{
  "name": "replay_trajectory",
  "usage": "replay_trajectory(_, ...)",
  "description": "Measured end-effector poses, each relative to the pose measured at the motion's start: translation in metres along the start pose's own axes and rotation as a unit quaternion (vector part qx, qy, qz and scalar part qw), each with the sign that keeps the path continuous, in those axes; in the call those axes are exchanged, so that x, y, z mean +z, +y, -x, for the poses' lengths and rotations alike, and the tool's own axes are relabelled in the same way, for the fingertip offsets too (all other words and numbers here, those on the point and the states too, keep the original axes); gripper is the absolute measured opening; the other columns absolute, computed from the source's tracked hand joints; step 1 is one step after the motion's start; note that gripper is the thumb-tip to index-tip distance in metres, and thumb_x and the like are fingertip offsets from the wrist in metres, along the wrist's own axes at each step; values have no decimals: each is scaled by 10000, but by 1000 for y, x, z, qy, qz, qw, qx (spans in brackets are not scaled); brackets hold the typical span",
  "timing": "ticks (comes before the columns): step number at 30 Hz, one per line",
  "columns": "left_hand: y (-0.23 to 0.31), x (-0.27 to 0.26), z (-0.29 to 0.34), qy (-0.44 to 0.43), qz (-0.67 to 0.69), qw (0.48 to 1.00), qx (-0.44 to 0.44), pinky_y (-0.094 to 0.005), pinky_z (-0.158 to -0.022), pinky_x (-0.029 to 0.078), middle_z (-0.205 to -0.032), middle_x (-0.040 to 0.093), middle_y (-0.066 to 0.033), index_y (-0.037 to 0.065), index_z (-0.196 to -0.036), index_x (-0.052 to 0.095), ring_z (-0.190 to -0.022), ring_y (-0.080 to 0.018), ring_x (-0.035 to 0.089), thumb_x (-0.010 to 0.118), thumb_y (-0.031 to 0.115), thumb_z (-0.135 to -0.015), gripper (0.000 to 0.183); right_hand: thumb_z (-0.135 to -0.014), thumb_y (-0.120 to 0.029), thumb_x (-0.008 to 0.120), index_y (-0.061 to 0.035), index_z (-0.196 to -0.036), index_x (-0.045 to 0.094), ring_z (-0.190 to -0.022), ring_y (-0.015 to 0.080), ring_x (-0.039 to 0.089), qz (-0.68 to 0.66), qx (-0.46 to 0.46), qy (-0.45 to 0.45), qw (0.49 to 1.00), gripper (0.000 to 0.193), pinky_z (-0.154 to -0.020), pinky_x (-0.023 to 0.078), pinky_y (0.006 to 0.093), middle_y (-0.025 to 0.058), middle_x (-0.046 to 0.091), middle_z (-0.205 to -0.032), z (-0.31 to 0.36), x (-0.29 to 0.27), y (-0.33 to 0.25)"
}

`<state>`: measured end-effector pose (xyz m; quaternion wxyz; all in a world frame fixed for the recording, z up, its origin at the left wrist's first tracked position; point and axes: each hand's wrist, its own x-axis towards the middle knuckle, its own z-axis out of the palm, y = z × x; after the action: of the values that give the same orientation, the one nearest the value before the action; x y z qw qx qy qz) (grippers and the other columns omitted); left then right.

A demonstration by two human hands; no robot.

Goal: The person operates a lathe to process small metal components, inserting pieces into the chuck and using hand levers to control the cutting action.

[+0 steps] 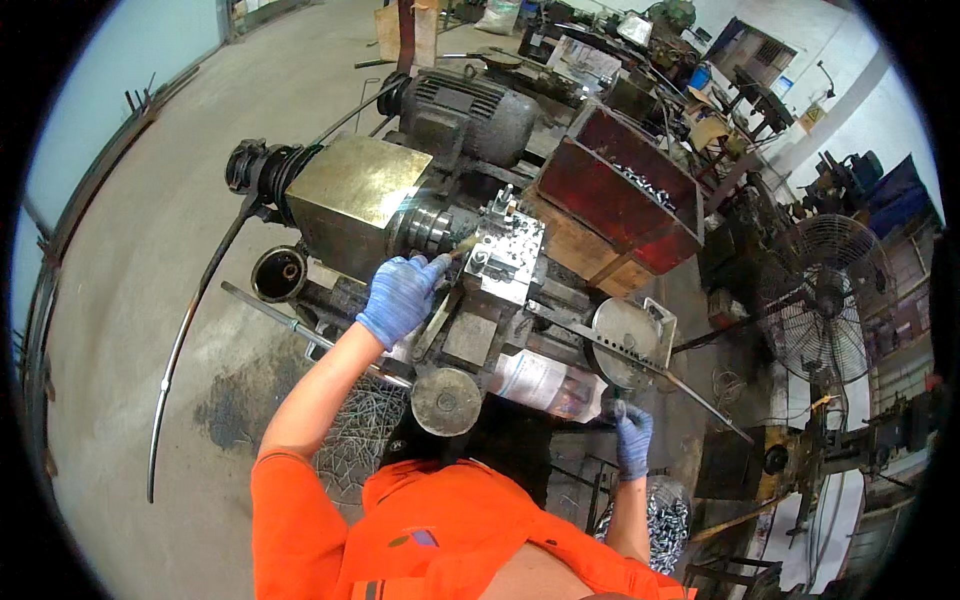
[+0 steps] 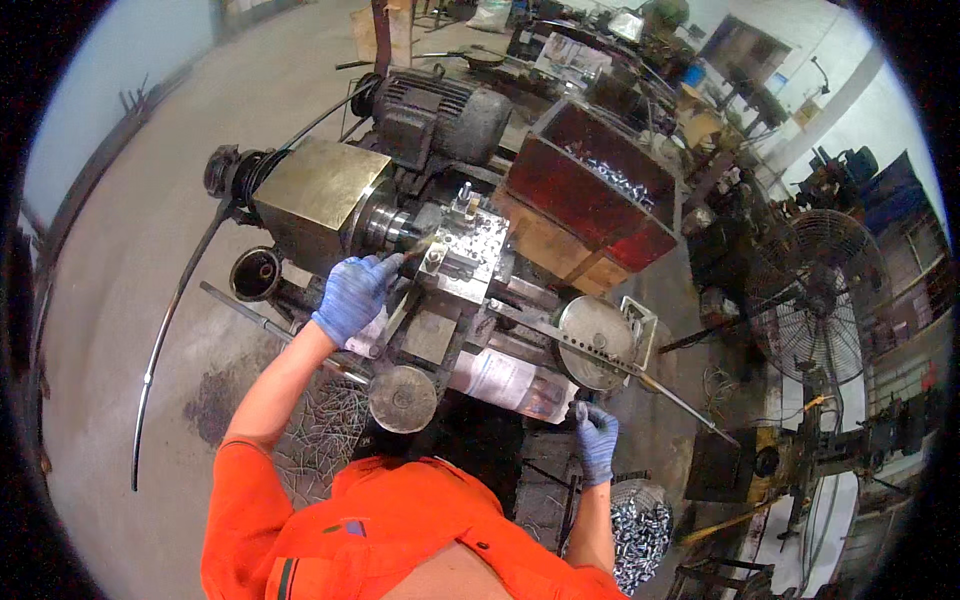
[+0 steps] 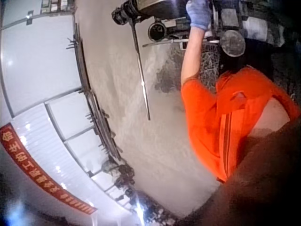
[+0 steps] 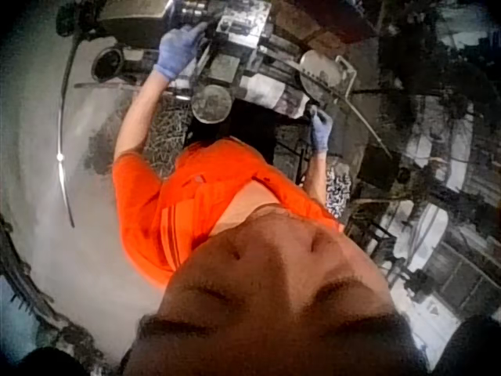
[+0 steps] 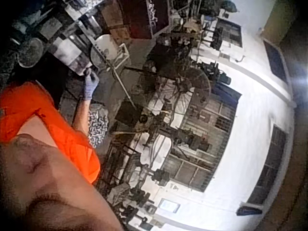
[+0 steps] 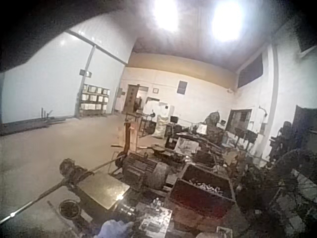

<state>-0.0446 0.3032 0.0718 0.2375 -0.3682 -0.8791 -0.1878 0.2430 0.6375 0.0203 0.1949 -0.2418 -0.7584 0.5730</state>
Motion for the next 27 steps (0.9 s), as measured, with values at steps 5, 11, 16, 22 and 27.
replay_trajectory(5, -9, -12, 10, -68, -19, 997, -11, -395, -583, 440, -746, 563, -84, 145, -1130, 563, -656, -266, 560, 568, 142, -767, 363, -857, -192, 617, 43, -913, 660, -686, 109, 589, -1, 4, -9, 1000, 245, -669, 479, 267, 78, 666, -781, -1, 2, 3)
replay_trajectory(11, -12, -68, 9, 115, -30, 992, -31, -389, -539, 414, -652, 523, -100, 98, -1066, 597, -586, -271, 528, 591, 134, -797, 271, -842, -200, 634, 52, -911, 650, -694, 129, 606, 32, 22, -16, 999, 262, -666, 489, 277, 85, 662, -779, -4, 6, -24)
replay_trajectory(16, -30, -79, 0, 182, -8, 982, -53, -369, -544, 429, -719, 578, -112, 82, -1014, 622, -616, -273, 557, 607, 158, -801, 227, -836, -203, 641, 51, -915, 649, -697, 120, 600, 18, 11, -15, 1000, 267, -664, 488, 274, 77, 658, -782, -4, 8, -24)
replay_trajectory(22, -5, -31, 2, 79, 28, 996, -11, -378, -535, 427, -685, 552, -84, 116, -1069, 590, -586, -254, 551, 558, 185, -820, 260, -836, -197, 644, 44, -916, 656, -703, 108, 590, -2, 33, -41, 999, 254, -679, 480, 263, 70, 659, -788, -10, 7, -3)
replay_trajectory(27, -4, 2, 1, 46, 41, 998, -20, -386, -544, 439, -709, 565, -97, 102, -1068, 599, -602, -275, 557, 583, 142, -788, 283, -854, -244, 617, 36, -906, 659, -715, 107, 594, 35, 11, -33, 999, 289, -682, 477, 264, 56, 661, -787, -9, 5, -9)
